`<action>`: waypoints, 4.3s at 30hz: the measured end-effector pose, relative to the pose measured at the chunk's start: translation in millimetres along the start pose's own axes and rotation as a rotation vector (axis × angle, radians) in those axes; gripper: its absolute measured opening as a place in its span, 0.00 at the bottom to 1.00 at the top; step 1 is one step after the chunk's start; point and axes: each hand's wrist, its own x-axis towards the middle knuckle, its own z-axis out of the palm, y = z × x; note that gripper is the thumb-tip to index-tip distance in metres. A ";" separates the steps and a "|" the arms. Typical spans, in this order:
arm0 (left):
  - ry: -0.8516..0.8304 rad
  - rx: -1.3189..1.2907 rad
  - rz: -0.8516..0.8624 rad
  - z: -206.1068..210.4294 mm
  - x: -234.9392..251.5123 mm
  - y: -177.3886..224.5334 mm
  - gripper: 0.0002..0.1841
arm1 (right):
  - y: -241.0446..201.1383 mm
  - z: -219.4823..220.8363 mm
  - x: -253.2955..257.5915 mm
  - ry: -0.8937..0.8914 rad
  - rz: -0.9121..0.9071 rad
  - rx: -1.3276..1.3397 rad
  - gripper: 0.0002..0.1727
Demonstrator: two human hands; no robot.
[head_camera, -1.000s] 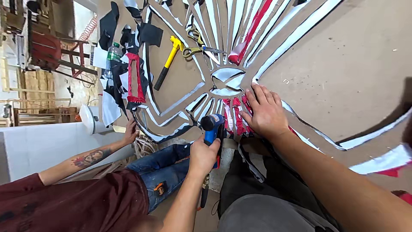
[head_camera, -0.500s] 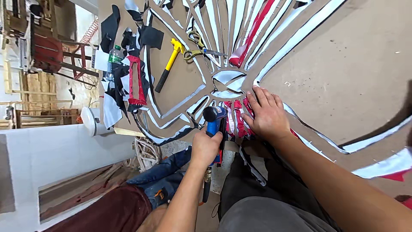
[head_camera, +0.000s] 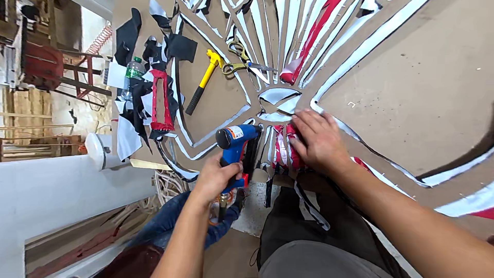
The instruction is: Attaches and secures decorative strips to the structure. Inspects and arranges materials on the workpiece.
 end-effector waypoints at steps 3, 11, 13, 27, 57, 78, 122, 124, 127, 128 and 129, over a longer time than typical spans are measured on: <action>0.018 0.437 0.060 -11.7 23.1 21.6 0.12 | -15.1 11.6 17.3 -0.129 -0.126 0.025 0.30; -0.170 0.936 0.338 -2.8 87.9 70.4 0.14 | -6.0 34.3 -20.9 -0.006 -0.174 -0.009 0.25; -0.206 0.992 0.381 -1.0 101.0 75.2 0.13 | -4.5 35.8 -18.6 0.015 -0.168 0.000 0.24; -0.349 1.149 0.741 -13.7 131.4 78.6 0.11 | 0.0 39.2 -18.1 0.065 -0.154 0.075 0.22; -0.321 0.963 0.739 -28.3 38.2 -31.7 0.17 | -64.1 -2.3 -46.4 0.216 0.227 0.385 0.20; -0.311 1.125 0.704 -9.5 39.2 -24.8 0.11 | -161.0 94.9 -122.3 -0.077 0.983 0.822 0.17; 0.424 0.005 0.082 -197.7 -135.8 -221.6 0.38 | -96.2 -85.1 -79.5 -0.099 0.540 0.229 0.13; 0.474 0.110 0.024 -231.4 -121.3 -237.2 0.39 | -106.1 -82.6 -62.1 -0.049 0.538 0.213 0.13; 0.495 0.317 0.020 -298.9 -72.0 -255.0 0.38 | -129.0 -61.0 -49.1 -0.012 0.618 0.219 0.15; 0.483 0.381 0.030 -322.1 -51.1 -256.3 0.38 | -140.1 -49.5 -49.6 -0.009 0.663 0.223 0.15; 0.482 0.435 0.033 -343.4 -29.5 -258.3 0.37 | -152.4 -36.7 -50.7 -0.018 0.701 0.227 0.17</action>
